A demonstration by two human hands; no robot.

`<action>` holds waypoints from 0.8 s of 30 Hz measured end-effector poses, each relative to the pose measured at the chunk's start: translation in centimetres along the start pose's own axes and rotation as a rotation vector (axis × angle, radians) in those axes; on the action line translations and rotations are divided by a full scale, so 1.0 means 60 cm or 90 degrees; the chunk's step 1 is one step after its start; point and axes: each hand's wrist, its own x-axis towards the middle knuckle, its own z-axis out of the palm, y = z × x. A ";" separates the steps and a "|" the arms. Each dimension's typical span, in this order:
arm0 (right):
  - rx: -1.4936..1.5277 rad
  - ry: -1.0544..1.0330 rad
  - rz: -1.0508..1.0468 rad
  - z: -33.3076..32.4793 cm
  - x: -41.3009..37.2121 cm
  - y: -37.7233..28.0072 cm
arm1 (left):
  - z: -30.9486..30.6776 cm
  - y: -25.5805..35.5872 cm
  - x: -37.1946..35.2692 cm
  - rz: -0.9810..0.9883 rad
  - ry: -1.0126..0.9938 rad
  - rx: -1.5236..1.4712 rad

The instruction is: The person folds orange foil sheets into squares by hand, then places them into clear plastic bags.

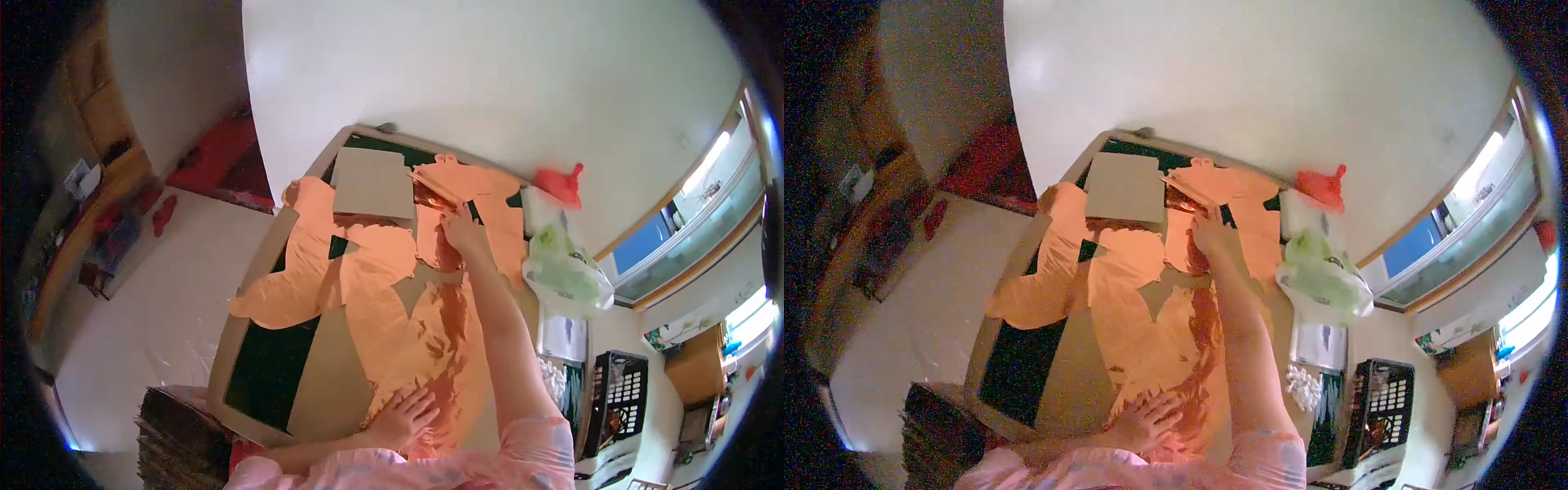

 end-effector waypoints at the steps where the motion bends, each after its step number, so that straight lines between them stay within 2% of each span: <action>1: -0.004 -0.025 0.018 0.013 0.013 0.002 | 0.007 -0.002 -0.002 0.001 0.013 -0.015; 5: 0.155 -0.021 0.077 0.038 0.065 0.032 | 0.009 -0.002 0.000 -0.004 0.064 -0.055; 8: 0.173 0.188 -0.042 0.053 0.082 0.075 | -0.020 0.007 0.013 -0.028 0.063 -0.058; 10: 0.056 0.080 -0.165 0.074 0.084 0.097 | -0.016 0.006 0.012 -0.018 0.063 -0.063; 12: 0.051 -0.014 -0.166 0.070 0.060 0.101 | -0.011 0.009 0.010 -0.008 0.064 -0.070; 14: 0.161 -0.084 -0.048 -0.020 -0.019 0.014 | -0.011 0.002 0.011 0.001 0.068 -0.074; 17: 0.205 0.043 -0.010 0.067 -0.028 0.011 | -0.012 0.001 0.009 -0.010 0.081 -0.063; 20: 0.241 0.020 0.000 0.125 -0.001 0.041 | -0.007 -0.003 0.005 -0.033 0.091 -0.073; 24: 0.098 0.056 0.001 0.056 0.014 0.020 | -0.007 -0.003 0.007 -0.037 0.087 -0.117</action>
